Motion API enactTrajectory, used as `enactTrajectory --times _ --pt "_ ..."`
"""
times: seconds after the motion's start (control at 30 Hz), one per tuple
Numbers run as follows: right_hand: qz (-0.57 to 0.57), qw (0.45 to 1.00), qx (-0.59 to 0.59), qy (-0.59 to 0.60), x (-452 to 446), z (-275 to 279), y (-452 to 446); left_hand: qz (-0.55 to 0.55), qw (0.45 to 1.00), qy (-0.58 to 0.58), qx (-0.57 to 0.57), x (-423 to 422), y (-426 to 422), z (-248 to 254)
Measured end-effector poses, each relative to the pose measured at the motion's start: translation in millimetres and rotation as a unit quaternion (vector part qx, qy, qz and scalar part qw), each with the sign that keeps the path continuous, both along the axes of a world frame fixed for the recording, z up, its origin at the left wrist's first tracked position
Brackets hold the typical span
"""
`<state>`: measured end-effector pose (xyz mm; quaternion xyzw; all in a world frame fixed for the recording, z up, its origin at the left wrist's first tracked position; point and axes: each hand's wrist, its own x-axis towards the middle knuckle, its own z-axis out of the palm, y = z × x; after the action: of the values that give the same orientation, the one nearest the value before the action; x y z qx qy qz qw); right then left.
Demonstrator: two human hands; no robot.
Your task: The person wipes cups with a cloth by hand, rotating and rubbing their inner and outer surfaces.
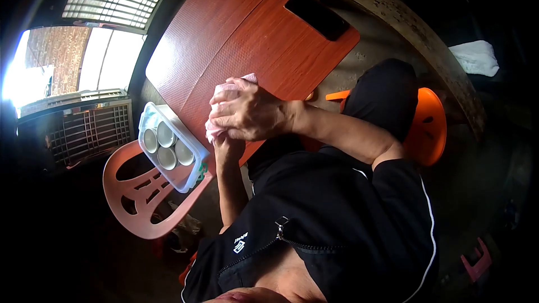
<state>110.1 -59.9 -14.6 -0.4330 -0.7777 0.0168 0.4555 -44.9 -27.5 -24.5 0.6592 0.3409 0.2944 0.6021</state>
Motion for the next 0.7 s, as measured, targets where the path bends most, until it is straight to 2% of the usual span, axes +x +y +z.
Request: enactTrajectory --times 0.03,0.07,0.1,0.13,0.17,0.2,0.23,0.27,0.3,0.37,0.4,0.43,0.47,0.53,0.6,0.63,0.67,0.7 --pt "-0.025 0.999 0.021 -0.007 8 1 3 -0.024 0.996 -0.061 -0.055 4 0 0" --pt "-0.015 0.996 0.020 0.088 11 -2 14 -0.046 0.985 -0.120 -0.112 7 -1 3" --pt "0.050 0.915 -0.213 0.340 16 0 7 -0.084 0.981 -0.096 -0.147 5 -1 11" --pt "0.136 0.804 -0.306 0.492 16 -2 7 -0.069 0.987 -0.081 -0.118 3 -3 9" --pt "0.179 0.649 -0.374 0.638 16 -3 7 -0.054 0.992 -0.067 -0.088 1 -5 2" --pt "0.247 0.571 -0.326 0.712 10 -21 15 -0.038 0.996 -0.055 -0.057 1 -6 -4" --pt "0.250 0.474 -0.329 0.778 9 -22 14 -0.037 0.995 0.061 0.077 8 -5 -5" --pt "0.250 0.369 -0.328 0.833 7 -22 11 -0.029 0.975 0.031 0.217 23 -6 -9" --pt "0.244 0.380 -0.356 0.818 10 -25 11 -0.045 0.966 0.054 0.250 25 -7 -5" --pt "0.228 0.401 -0.409 0.787 25 -34 16 -0.115 0.981 0.038 0.154 21 -2 -2" --pt "0.220 0.552 -0.395 0.701 29 -40 20 -0.091 0.989 -0.029 -0.114 15 -7 11" --pt "0.205 0.685 -0.370 0.592 32 -47 25 -0.088 0.953 -0.125 -0.263 16 -2 22" --pt "0.187 0.672 -0.392 0.600 29 -44 23 -0.079 0.886 -0.216 -0.402 15 7 28" --pt "0.149 0.640 -0.434 0.616 24 -39 19 -0.103 0.904 -0.170 -0.379 9 24 20" --pt "0.065 0.480 -0.434 0.760 15 -39 15 -0.087 0.930 -0.173 -0.312 17 18 10" --pt "-0.044 0.410 -0.430 0.803 9 -30 5 -0.072 0.940 -0.179 -0.281 26 9 9" --pt "0.024 0.382 -0.404 0.831 11 -31 -1 -0.039 0.963 -0.149 -0.219 31 2 2" --pt "0.035 0.360 -0.369 0.856 10 -39 3 -0.043 0.989 -0.082 -0.116 32 -5 -7"
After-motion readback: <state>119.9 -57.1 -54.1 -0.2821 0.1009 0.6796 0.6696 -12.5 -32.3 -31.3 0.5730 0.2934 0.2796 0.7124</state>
